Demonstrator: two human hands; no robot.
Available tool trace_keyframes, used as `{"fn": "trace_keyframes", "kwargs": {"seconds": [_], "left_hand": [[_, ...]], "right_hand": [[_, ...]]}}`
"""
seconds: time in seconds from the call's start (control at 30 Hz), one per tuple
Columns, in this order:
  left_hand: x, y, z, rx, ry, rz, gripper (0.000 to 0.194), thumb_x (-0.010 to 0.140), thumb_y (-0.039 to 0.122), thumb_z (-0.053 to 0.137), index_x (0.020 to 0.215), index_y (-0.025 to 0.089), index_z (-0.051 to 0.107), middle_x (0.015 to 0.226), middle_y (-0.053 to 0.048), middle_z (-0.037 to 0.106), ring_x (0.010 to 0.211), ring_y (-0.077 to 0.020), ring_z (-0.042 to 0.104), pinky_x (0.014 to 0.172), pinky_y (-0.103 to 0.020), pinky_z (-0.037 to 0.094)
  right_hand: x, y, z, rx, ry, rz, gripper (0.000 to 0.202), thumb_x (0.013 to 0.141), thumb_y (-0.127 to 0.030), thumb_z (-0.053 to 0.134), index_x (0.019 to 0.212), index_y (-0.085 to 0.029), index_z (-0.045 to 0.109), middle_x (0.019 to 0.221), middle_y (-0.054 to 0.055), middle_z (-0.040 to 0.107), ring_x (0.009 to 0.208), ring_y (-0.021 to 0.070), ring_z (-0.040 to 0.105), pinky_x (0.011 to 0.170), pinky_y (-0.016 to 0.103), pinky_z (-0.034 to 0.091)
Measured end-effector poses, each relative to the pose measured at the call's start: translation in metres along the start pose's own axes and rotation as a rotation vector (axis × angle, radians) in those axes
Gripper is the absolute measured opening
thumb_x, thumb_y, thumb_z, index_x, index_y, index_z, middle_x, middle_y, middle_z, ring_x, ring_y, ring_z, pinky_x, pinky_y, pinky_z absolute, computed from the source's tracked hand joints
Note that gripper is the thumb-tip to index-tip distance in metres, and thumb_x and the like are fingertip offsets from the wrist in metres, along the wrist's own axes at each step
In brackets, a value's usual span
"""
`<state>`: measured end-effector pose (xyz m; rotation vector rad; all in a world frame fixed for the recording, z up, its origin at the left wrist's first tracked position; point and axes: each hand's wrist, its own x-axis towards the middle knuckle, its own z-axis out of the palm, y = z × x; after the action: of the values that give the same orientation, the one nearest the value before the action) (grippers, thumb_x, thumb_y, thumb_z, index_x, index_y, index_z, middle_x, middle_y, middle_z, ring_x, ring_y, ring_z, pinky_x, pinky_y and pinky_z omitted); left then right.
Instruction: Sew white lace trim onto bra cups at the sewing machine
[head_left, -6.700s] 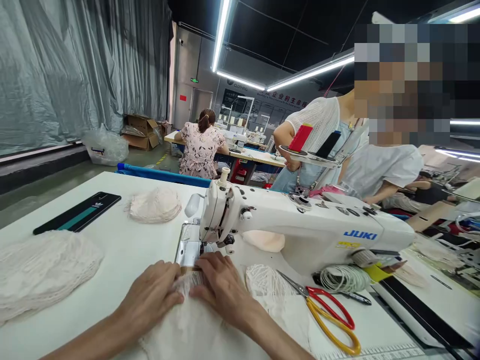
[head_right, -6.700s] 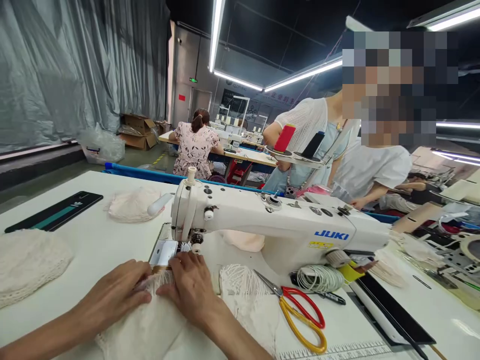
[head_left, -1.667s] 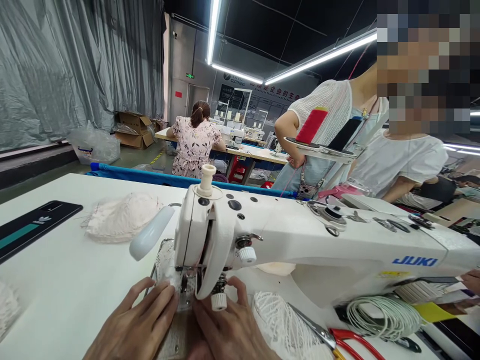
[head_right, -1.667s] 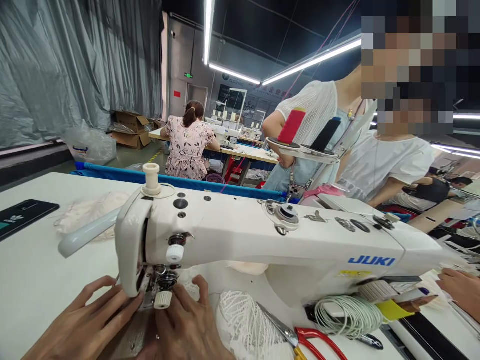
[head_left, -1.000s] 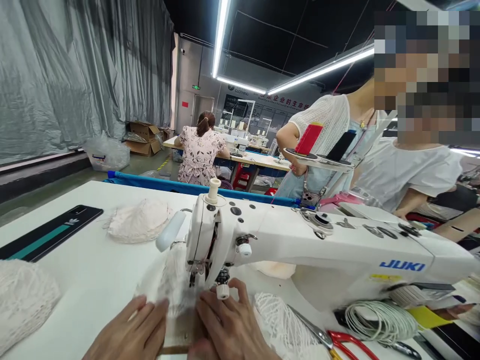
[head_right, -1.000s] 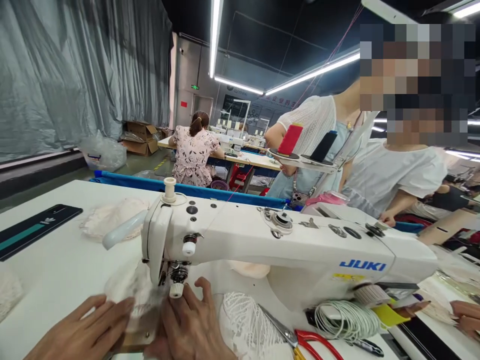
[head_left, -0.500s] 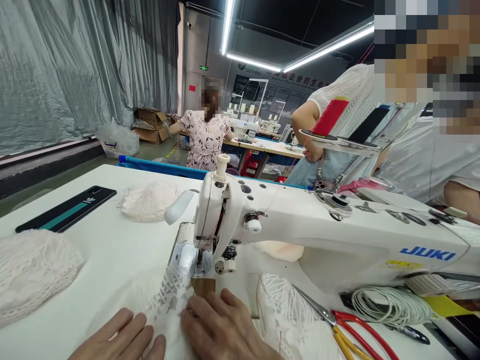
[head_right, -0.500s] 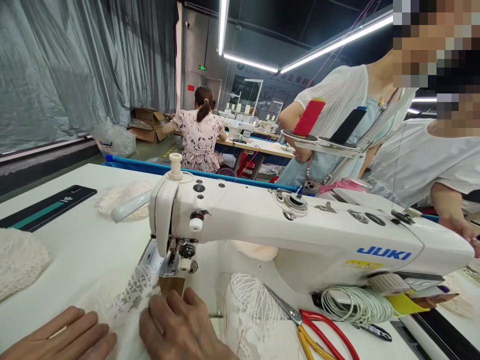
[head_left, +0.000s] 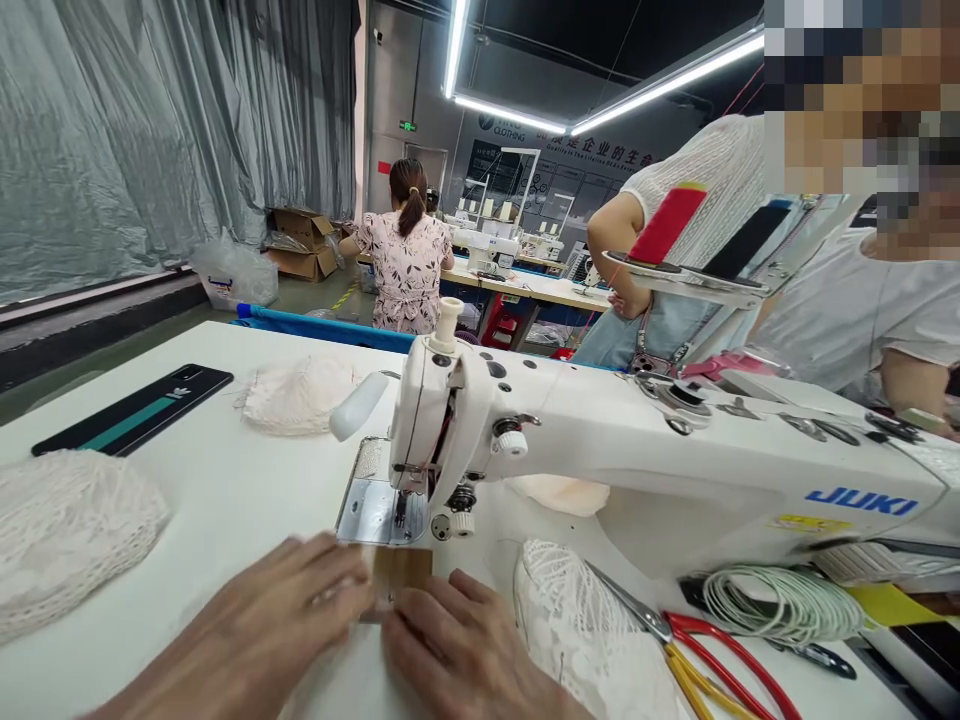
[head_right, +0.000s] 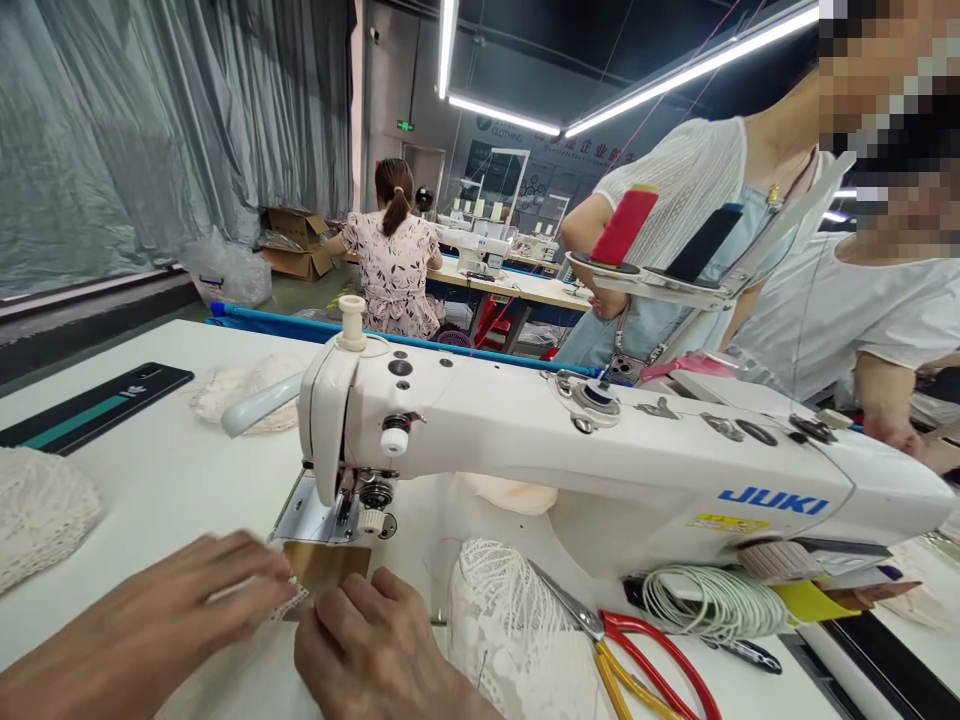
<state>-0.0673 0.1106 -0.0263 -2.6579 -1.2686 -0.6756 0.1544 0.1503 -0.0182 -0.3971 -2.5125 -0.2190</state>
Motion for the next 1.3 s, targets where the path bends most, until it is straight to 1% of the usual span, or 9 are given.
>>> {"fn": "trace_keyframes", "kwargs": {"seconds": [0.03,0.1,0.23,0.4,0.67,0.93,1.03,1.2,1.3], "left_hand": [[0.015,-0.004,-0.003,-0.130,-0.074,-0.055,0.037,0.090,0.014,0.045,0.118,0.033,0.059,0.110,0.002,0.068,0.103,-0.0160,0.059,0.095,-0.029,0.042],[0.036,-0.014,-0.006,-0.208,-0.138,-0.046,0.043,0.089,0.015,0.050,0.126,0.036,0.052,0.109,0.004,0.067,0.102,-0.0145,0.059,0.092,-0.026,0.044],[0.040,-0.037,-0.011,-0.417,-0.314,-0.071,0.047,0.087,0.013,0.052,0.129,0.035,0.049,0.095,0.004,0.065,0.089,-0.0146,0.060,0.076,-0.021,0.049],[0.024,-0.055,-0.009,-0.446,-0.286,-0.164,0.029,0.093,0.018,0.045,0.116,0.030,0.057,0.088,0.002,0.063,0.089,-0.0160,0.057,0.080,-0.025,0.046],[0.018,-0.046,0.011,-0.326,-0.191,-0.244,0.032,0.094,0.020,0.036,0.118,0.025,0.056,0.091,0.000,0.064,0.077,-0.0151,0.059,0.066,-0.023,0.046],[0.019,-0.041,0.012,-0.335,-0.197,-0.226,0.034,0.091,0.014,0.034,0.112,0.023,0.058,0.083,0.000,0.061,0.072,-0.0150,0.056,0.064,-0.024,0.046],[0.018,-0.042,0.012,-0.345,-0.212,-0.237,0.036,0.090,0.013,0.035,0.116,0.024,0.056,0.086,-0.001,0.061,0.074,-0.0153,0.056,0.064,-0.023,0.046],[0.017,-0.043,0.012,-0.377,-0.264,-0.280,0.038,0.090,0.012,0.037,0.120,0.027,0.053,0.090,-0.001,0.060,0.080,-0.0169,0.058,0.067,-0.025,0.048],[0.016,-0.044,0.012,-0.410,-0.287,-0.307,0.037,0.090,0.012,0.037,0.120,0.028,0.052,0.090,-0.001,0.058,0.082,-0.0178,0.057,0.069,-0.027,0.048]], "right_hand": [[0.000,0.000,0.000,-0.004,0.013,-0.002,0.029,0.093,-0.007,0.031,0.091,-0.009,0.060,0.070,0.005,0.059,0.059,0.0150,0.052,0.049,0.028,0.035],[0.000,0.002,0.000,-0.010,0.038,-0.009,0.027,0.093,-0.006,0.033,0.092,-0.010,0.059,0.074,0.006,0.061,0.061,0.0149,0.054,0.048,0.027,0.035],[-0.001,0.007,0.000,-0.007,0.053,-0.008,0.025,0.092,-0.006,0.035,0.088,-0.011,0.059,0.075,0.006,0.062,0.056,0.0134,0.050,0.045,0.027,0.032],[-0.001,0.009,0.005,0.037,0.022,0.004,0.031,0.096,-0.009,0.031,0.086,-0.011,0.060,0.074,0.006,0.060,0.058,0.0141,0.051,0.046,0.027,0.035],[0.003,0.008,0.012,-0.023,0.004,0.013,0.030,0.095,-0.009,0.036,0.077,-0.014,0.059,0.078,0.004,0.063,0.058,0.0134,0.050,0.046,0.027,0.031],[0.003,0.009,0.013,-0.031,-0.006,-0.005,0.029,0.096,-0.011,0.038,0.074,-0.014,0.058,0.093,0.003,0.067,0.060,0.0126,0.051,0.046,0.027,0.031],[0.003,0.009,0.014,-0.017,-0.004,-0.004,0.027,0.095,-0.011,0.040,0.075,-0.015,0.058,0.097,0.002,0.068,0.062,0.0127,0.052,0.047,0.027,0.033],[0.005,0.009,0.016,-0.031,0.053,-0.009,0.027,0.093,-0.008,0.041,0.074,-0.014,0.058,0.090,0.002,0.069,0.061,0.0127,0.053,0.047,0.027,0.033],[0.005,0.008,0.017,-0.021,0.039,-0.011,0.028,0.094,-0.008,0.040,0.075,-0.014,0.059,0.082,0.002,0.068,0.061,0.0132,0.053,0.047,0.027,0.034]]}}
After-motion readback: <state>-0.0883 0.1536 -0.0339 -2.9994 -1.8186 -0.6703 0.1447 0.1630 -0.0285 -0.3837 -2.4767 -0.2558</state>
